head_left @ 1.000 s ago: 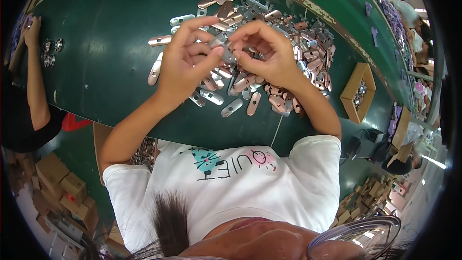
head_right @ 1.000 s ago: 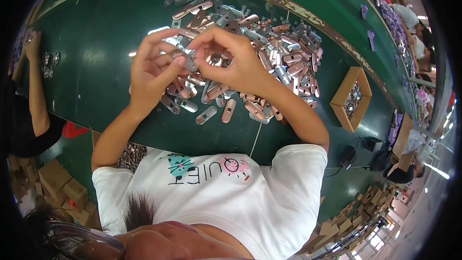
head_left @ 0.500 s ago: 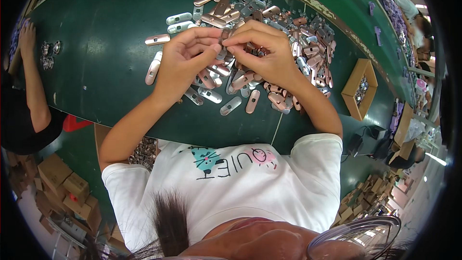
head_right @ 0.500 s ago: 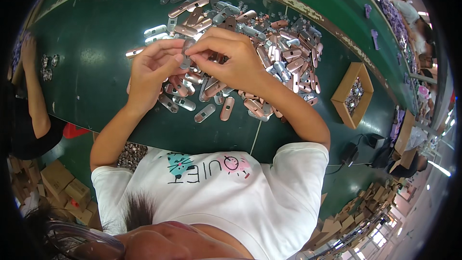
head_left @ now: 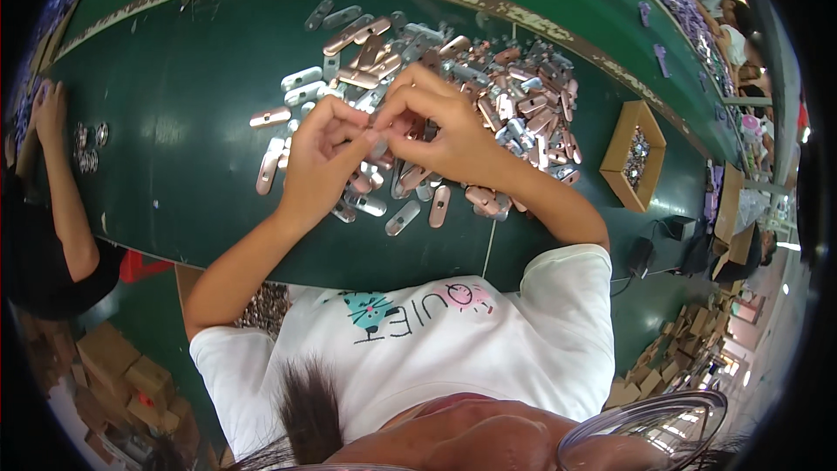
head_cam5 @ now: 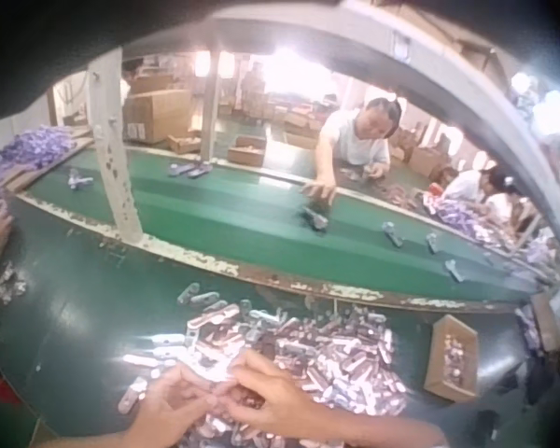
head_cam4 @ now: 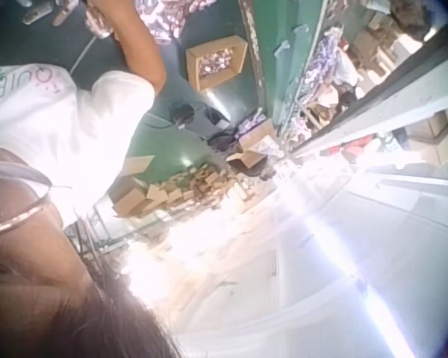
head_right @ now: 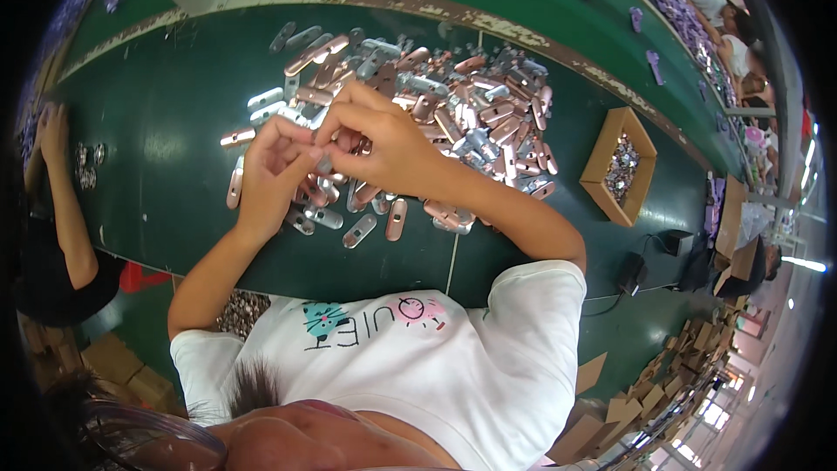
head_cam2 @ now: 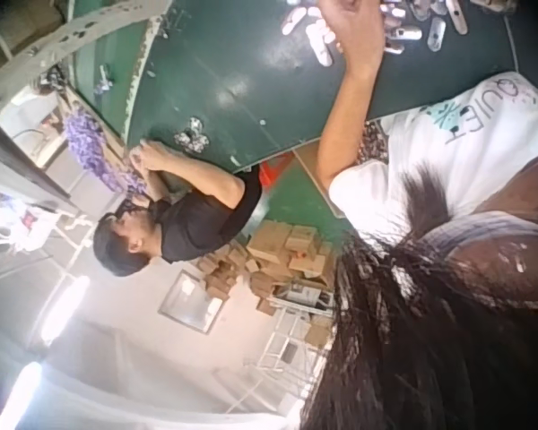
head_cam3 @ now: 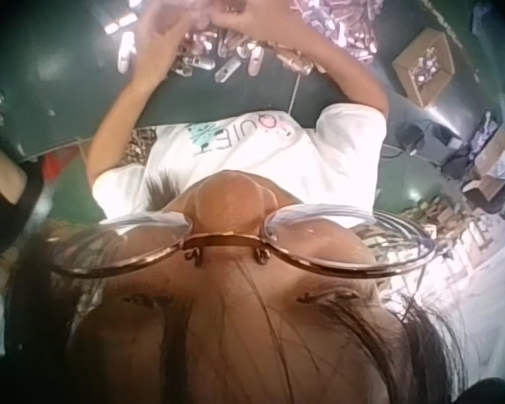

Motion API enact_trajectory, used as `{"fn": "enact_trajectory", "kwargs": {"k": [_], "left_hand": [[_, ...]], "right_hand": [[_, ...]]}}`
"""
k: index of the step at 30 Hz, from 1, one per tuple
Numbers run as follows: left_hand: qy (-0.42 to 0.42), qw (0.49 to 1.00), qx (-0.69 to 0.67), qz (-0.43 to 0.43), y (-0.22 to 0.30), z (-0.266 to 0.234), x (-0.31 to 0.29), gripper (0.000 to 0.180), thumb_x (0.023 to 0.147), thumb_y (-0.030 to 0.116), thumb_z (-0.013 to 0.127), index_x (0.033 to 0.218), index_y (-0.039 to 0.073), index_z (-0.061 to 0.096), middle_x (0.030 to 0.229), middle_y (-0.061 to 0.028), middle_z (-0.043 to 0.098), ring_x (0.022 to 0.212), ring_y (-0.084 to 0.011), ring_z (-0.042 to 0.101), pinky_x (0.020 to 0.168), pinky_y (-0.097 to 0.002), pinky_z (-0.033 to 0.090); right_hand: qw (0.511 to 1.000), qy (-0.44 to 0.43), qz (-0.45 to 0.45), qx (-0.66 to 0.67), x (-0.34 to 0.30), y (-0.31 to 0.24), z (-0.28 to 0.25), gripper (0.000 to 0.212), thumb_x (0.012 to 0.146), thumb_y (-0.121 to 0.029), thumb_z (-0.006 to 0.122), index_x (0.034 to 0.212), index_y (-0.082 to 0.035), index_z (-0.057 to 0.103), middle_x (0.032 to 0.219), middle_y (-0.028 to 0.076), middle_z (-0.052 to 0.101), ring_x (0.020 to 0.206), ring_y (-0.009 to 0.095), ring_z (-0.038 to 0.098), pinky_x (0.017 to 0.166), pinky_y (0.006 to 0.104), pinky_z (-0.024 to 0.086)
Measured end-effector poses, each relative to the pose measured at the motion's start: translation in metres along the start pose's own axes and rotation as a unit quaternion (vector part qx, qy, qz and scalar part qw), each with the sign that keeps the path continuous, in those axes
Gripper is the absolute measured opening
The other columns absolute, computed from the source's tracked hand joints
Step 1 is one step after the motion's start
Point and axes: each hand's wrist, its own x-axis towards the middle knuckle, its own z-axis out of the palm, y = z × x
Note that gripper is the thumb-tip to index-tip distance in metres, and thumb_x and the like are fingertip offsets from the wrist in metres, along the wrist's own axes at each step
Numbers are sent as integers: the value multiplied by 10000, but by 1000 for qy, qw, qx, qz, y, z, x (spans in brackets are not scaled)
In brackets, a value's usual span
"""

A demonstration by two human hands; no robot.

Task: Assemble small purple handheld fans on an electronics factory production line.

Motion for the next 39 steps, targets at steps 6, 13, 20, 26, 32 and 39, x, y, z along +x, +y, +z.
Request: {"fn": "enact_trajectory", "kwargs": {"k": [6,13,20,26,32,39], "left_hand": [[-19,1000,-8,-3,0,0,-10,140,899,14,548,982,34,437,920,-67,608,750,-58,593,535,-176,491],[-29,1000,-1,-8,1,1,-13,152,883,25,600,984,12,486,898,-14,556,748,-33,541,658,-179,460],[-21,999,4,31,2,-1,-10,140,873,1,593,966,15,489,856,-4,554,684,-16,535,568,-164,459],[-30,999,38,22,-1,-6,-6,142,864,28,557,987,17,488,856,-25,565,720,-51,573,485,-194,510],[-31,999,30,17,4,-8,-9,141,885,20,556,1005,12,483,864,-46,593,745,-74,607,518,-190,515],[-65,689,579,431,41,-1,-46,78,749,102,619,790,96,552,668,-21,508,640,-152,561,538,-317,478]], "right_hand": [[979,175,44,100,23,-4,-41,141,880,-40,592,1018,-11,588,861,11,598,770,60,556,696,222,464],[960,69,-69,-264,33,13,-30,118,810,-71,632,924,-43,620,810,105,582,717,275,591,642,360,455],[953,-25,-118,-278,25,-4,-13,156,788,-82,659,940,-60,631,825,83,574,758,287,557,692,380,421],[929,-54,-135,-340,17,2,-11,241,777,-80,668,1012,-56,623,1015,70,556,953,271,511,802,403,403],[911,-30,-77,-405,29,-1,-12,752,764,-236,707,1404,-75,345,1449,172,290,1324,409,271,1030,503,261],[865,89,-5,-494,193,100,-58,816,864,-535,539,1426,-11,264,1488,187,268,1389,359,219,1048,568,258]]}}
